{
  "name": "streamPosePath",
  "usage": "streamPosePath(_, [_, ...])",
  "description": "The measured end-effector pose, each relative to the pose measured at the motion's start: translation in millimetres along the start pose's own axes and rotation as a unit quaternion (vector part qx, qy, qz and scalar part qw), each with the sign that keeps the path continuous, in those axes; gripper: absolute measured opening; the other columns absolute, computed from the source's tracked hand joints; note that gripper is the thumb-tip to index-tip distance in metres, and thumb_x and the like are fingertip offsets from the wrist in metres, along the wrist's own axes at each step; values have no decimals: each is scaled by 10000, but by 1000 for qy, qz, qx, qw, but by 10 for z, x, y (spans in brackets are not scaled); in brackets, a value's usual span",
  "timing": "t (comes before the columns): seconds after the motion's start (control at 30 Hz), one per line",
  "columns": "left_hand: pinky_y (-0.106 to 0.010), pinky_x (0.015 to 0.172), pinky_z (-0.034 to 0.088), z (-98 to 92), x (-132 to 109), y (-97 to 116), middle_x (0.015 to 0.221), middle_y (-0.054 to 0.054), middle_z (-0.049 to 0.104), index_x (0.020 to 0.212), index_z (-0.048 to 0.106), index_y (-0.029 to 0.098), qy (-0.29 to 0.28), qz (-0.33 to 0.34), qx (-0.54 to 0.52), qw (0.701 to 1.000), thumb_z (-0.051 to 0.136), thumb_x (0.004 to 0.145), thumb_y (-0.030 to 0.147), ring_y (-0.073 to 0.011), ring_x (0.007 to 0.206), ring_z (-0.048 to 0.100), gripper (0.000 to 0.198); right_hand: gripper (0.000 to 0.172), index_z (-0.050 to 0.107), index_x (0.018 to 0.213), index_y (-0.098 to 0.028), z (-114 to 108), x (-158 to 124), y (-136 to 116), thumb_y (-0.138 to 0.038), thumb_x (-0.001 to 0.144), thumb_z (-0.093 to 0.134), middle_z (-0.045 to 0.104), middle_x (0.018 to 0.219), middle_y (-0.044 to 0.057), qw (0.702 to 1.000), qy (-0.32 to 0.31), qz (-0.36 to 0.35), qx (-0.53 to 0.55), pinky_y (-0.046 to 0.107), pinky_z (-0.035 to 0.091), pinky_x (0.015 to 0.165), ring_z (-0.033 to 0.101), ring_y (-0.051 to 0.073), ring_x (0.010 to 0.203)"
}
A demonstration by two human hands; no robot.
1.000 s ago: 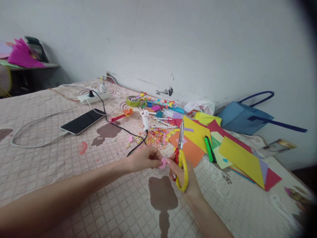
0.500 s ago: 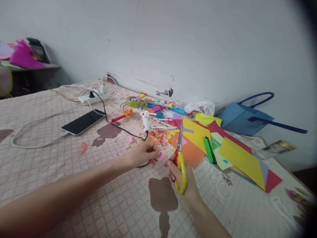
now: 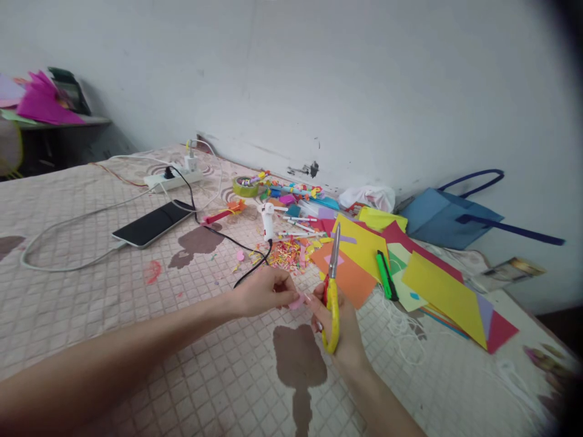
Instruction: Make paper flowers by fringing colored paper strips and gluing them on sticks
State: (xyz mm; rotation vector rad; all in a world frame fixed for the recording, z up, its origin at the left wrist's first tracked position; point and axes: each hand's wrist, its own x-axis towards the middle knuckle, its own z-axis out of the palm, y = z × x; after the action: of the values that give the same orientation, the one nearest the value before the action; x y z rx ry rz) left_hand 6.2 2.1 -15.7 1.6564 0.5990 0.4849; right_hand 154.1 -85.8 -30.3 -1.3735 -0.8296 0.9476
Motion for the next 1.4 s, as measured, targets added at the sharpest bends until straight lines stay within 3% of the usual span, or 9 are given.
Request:
streamPosePath(0.1, [-222,541,444,-64,28,52,586,7,572,663,543,134,33,-20,-64,997,612,741,335,-102,542,556,226,406,448,767,-200,-9,15,7,-515,676,687,484,564,-81,1000,-16,-12,-8,166,342,309,363,37,328])
streamPosePath(0.2, [-237,614,476,-124,46,118,647,-3,600,678,536,132,100,-31,-159,982,631,738,332,-95,581,580,230,420,414,733,-207,-25,4,28,-608,768,535,425,518,-83,996,-82,-13,-28,177,354,334,360,52,336])
streamPosePath(0.4, [-251,698,499,-161,28,210,759,-42,646,699,530,123,165,4,-268,949,683,724,316,-116,702,621,248,388,421,745,-209,-64,-71,153,-583,847,424,351,503,-89,971,-165,-46,-165,184,349,365,361,72,374])
streamPosePath(0.53, [-262,728,508,-162,27,212,798,-44,651,718,537,123,181,11,-293,939,704,712,316,-129,749,636,255,401,372,694,-218,-46,-113,108,-586,852,395,335,476,-87,954,-169,-75,-236,190,328,368,343,79,383])
streamPosePath(0.8, [-241,672,502,-157,25,228,734,-30,650,712,545,123,194,10,-291,937,699,717,306,-104,645,622,239,371,371,684,-224,-20,-105,-16,-563,828,409,364,482,-75,939,-161,-71,-295,202,332,356,370,90,381])
streamPosePath(1.4, [-237,664,498,-161,31,218,724,-23,640,697,544,126,193,18,-272,943,677,731,311,-99,642,612,231,350,388,675,-216,-21,-92,-38,-537,810,422,389,525,-55,930,-154,-86,-324,192,322,348,386,91,409])
